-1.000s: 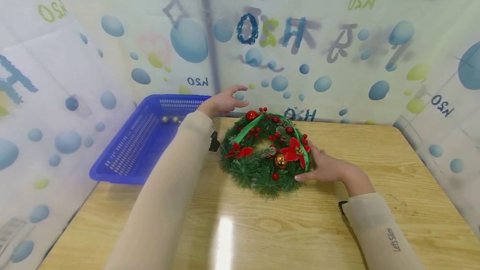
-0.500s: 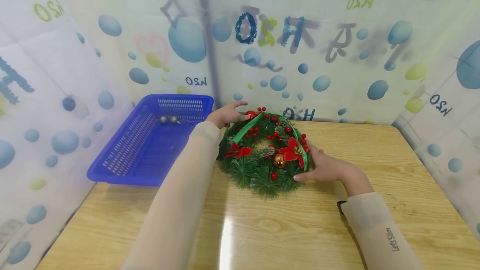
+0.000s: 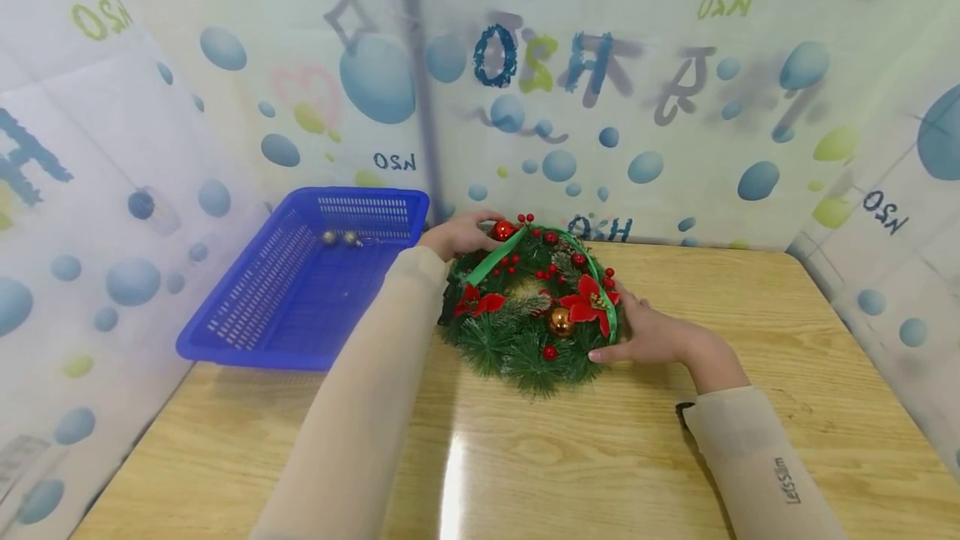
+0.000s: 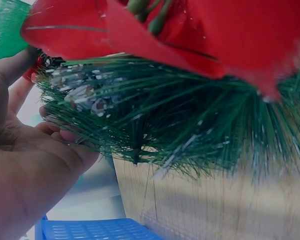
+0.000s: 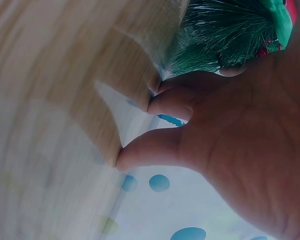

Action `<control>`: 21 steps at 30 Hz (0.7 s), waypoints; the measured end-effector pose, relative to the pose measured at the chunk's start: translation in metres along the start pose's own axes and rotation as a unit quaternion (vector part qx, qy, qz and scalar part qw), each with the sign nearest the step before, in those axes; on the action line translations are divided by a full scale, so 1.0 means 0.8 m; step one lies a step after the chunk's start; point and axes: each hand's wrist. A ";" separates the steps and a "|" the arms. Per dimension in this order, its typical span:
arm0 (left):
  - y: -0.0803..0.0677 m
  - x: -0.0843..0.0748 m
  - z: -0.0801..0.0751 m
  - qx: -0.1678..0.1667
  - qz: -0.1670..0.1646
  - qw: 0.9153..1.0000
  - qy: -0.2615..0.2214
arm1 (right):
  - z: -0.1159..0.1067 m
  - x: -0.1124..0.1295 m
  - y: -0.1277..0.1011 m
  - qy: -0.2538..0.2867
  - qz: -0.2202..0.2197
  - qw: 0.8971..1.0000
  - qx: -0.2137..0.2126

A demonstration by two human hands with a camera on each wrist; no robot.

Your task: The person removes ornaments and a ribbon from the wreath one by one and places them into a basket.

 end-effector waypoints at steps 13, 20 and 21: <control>-0.001 0.000 0.001 -0.014 -0.005 1.000 -0.005 | 0.000 0.000 -0.001 -0.003 -0.002 1.000 0.001; 0.001 0.003 0.001 -0.021 0.001 0.999 -0.025 | 0.000 -0.003 0.001 -0.008 -0.002 1.000 -0.001; 0.002 0.004 0.002 -0.023 0.002 0.999 -0.029 | 0.001 -0.003 0.001 -0.008 -0.001 1.000 -0.002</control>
Point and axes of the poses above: each hand's wrist, its own y-axis towards the middle knuckle, its own z-axis out of the palm, x = y × z
